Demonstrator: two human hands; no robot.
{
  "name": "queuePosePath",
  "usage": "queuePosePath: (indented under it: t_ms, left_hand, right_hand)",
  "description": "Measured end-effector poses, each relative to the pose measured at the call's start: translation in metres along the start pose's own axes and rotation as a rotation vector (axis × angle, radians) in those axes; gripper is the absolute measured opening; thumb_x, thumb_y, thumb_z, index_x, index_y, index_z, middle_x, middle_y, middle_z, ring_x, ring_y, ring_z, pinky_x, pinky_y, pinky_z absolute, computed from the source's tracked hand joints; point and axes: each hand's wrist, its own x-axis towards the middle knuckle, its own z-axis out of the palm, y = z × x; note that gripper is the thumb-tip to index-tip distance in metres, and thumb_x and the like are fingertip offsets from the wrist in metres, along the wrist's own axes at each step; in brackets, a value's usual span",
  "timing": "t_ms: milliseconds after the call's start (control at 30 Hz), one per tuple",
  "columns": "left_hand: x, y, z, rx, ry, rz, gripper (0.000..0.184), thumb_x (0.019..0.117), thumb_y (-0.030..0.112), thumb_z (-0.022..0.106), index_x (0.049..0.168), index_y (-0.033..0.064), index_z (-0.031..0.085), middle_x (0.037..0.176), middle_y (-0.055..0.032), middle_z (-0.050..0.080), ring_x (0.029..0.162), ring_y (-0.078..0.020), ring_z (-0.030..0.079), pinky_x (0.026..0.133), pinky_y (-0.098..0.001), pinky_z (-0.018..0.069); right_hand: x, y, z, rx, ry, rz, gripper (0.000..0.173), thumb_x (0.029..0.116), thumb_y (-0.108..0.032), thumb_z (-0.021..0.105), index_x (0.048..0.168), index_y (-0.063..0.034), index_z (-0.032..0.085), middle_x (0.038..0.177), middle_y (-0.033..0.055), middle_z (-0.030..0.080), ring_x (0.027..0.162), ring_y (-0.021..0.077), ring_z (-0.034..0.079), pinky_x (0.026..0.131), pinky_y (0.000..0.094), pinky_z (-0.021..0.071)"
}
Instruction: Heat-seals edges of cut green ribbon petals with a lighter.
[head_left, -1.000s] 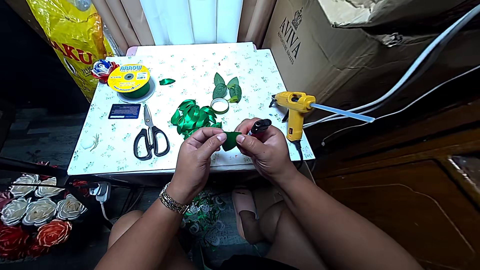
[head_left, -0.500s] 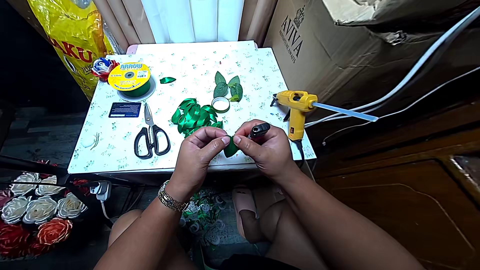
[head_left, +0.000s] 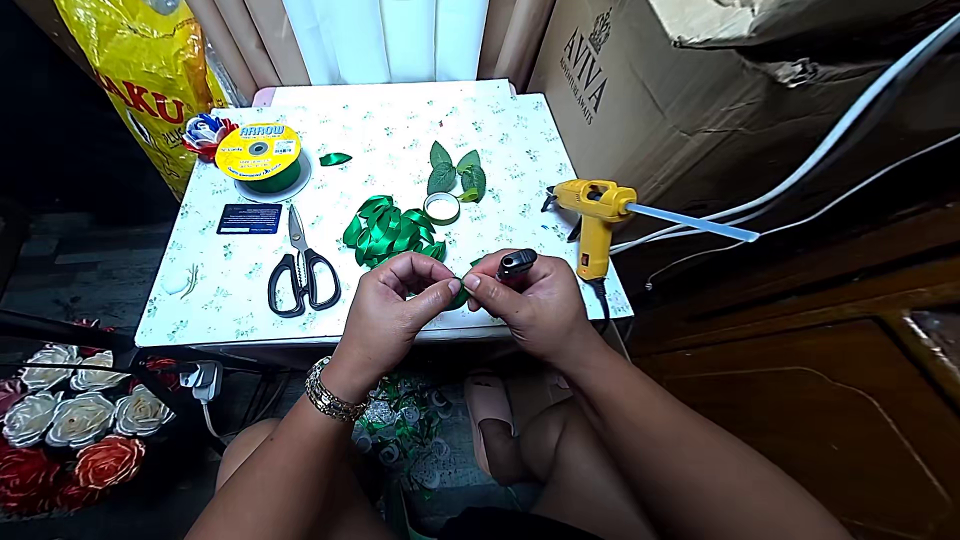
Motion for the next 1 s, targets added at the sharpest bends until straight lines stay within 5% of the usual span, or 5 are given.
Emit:
queuePosePath:
  t_ms: [200,467,633,800,1000]
  left_hand:
    - [0.0,0.006,-0.003,0.102,-0.011,0.035,0.007,0.0928,0.0,0.068,0.096,0.0063,0.068,0.083,0.0,0.067,0.073,-0.0062,0.064,0.066,-0.0181,0.0544]
    - [0.002,0.008,-0.01,-0.027,-0.177,0.014,0.039,0.0909,-0.007,0.065,0.121,0.0119,0.049,0.085,-0.0001,0.071,0.07,-0.0034,0.065,0.06,-0.014,0.0513]
    - [0.003,0.005,-0.01,-0.069,-0.097,-0.045,0.026,0.1049,0.009,0.049,0.13,0.0102,0.053,0.088,-0.0006,0.069,0.075,-0.0048,0.065,0.07,-0.0187,0.0538]
    - [0.002,0.001,-0.01,-0.065,-0.112,-0.068,0.014,0.0998,0.014,0.058,0.094,0.0106,0.07,0.084,0.0028,0.066,0.076,-0.0042,0.062,0.071,-0.0201,0.0535]
    - [0.002,0.002,-0.007,-0.067,-0.09,-0.079,0.012,0.0971,0.003,0.061,0.092,0.0076,0.07,0.08,0.0012,0.067,0.072,-0.0042,0.062,0.068,-0.0183,0.0529]
  right_hand:
    - [0.001,0.003,-0.003,0.042,-0.039,0.014,0.014,0.096,-0.004,0.061,0.086,-0.0074,0.071,0.066,-0.008,0.065,0.05,-0.0053,0.048,0.046,0.0104,0.0387]
    - [0.006,0.008,-0.014,0.247,-0.206,0.188,0.014,0.0932,-0.008,0.062,0.083,-0.012,0.07,0.062,-0.0075,0.058,0.048,-0.0034,0.044,0.044,0.0113,0.0359]
    - [0.002,-0.002,-0.01,0.32,-0.175,0.242,0.015,0.0946,-0.006,0.062,0.082,-0.009,0.069,0.061,-0.002,0.056,0.047,0.0,0.044,0.043,0.0123,0.0364]
    - [0.001,0.0,-0.005,0.285,-0.099,0.193,0.012,0.0964,-0.005,0.062,0.086,-0.0099,0.068,0.063,-0.004,0.058,0.048,-0.0016,0.045,0.045,0.0111,0.0379]
    - [0.0,0.002,-0.003,0.324,-0.105,0.171,0.013,0.1005,-0.012,0.06,0.089,-0.0104,0.066,0.064,-0.0041,0.059,0.048,-0.0019,0.047,0.045,0.0106,0.0397]
